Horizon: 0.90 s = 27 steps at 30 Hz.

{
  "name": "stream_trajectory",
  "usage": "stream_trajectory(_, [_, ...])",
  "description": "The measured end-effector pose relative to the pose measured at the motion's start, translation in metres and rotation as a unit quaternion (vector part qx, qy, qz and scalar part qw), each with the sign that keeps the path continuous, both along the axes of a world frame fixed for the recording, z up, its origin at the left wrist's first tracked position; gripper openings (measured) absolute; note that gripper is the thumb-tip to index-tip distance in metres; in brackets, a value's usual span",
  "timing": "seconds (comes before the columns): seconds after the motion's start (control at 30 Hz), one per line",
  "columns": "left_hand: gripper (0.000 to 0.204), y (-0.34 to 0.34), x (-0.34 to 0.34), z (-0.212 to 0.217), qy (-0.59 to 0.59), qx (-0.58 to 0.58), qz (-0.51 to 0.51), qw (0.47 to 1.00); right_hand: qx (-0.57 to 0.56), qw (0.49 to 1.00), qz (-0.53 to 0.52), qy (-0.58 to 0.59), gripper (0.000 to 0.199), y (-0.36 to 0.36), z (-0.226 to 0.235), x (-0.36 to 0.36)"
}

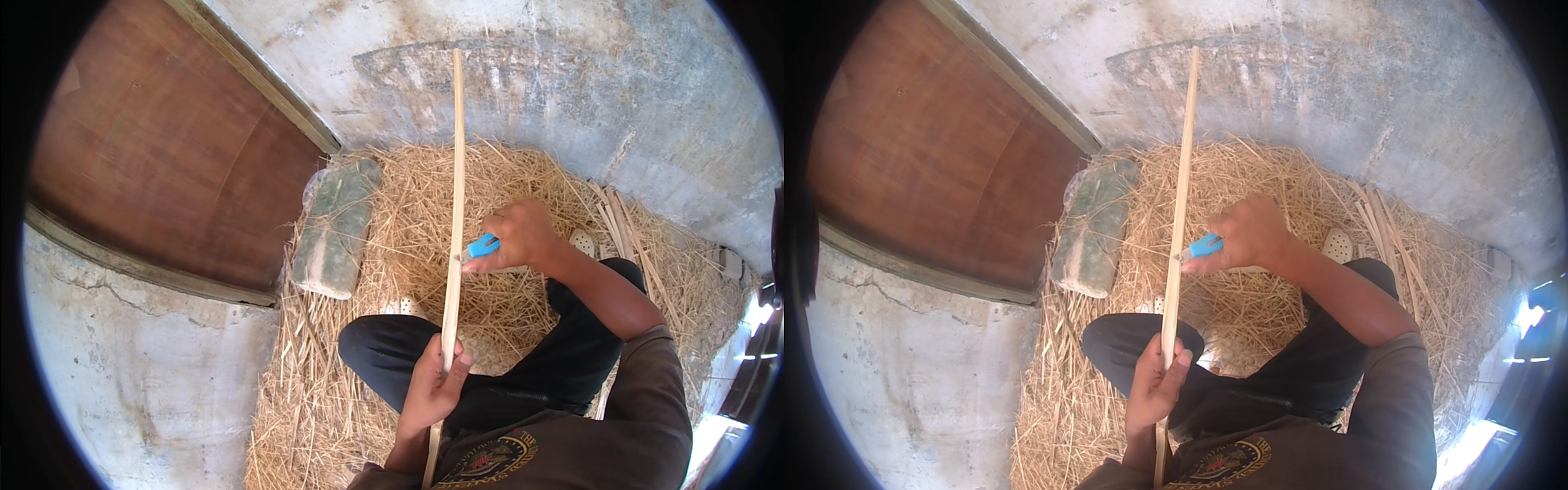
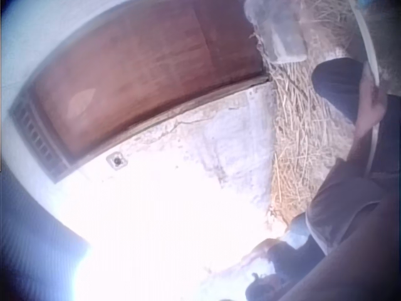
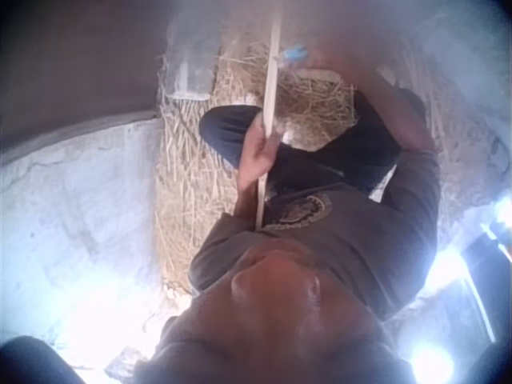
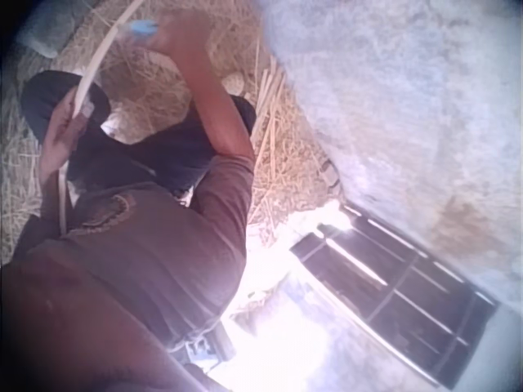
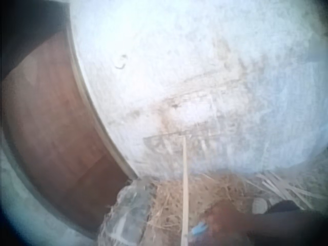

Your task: The person sits on a straw-covered floor and uses a blue utility knife to shave a long, thin bamboo stick. They hold the stick with their left hand and repeatedly scrape the surface with the knife in their right hand, removing thin strips of material.

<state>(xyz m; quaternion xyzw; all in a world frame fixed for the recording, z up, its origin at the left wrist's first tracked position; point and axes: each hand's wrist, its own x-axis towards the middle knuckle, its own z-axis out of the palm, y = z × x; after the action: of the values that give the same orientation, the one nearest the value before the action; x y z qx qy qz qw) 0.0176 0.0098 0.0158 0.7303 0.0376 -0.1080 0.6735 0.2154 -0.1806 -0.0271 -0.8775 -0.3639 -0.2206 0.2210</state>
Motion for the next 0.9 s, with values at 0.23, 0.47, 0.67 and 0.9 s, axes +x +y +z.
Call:
stream_trajectory(0.23, [0.023, 0.0, -0.002, -0.006, -0.01, -0.04, -0.011, 0.999, 0.005, 1.0, 0.004, -0.004, 0.072, -0.002, 0.004, 0.005])
stream_trajectory(0.47, [0.034, -0.006, -0.005, -0.001, 0.013, -0.101, -0.006, 0.995, -0.01, 0.998, -0.058, 0.002, 0.07, -0.012, 0.001, 0.028])
stream_trajectory(0.67, [0.043, -0.01, -0.019, -0.008, -0.01, -0.09, -0.028, 0.996, 0.017, 0.958, -0.262, 0.115, 0.079, -0.031, -0.006, 0.068])
stream_trajectory(0.9, [0.027, -0.003, -0.021, -0.022, 0.006, -0.136, -0.042, 0.99, 0.017, 0.953, -0.244, 0.181, 0.079, -0.055, 0.014, 0.044])
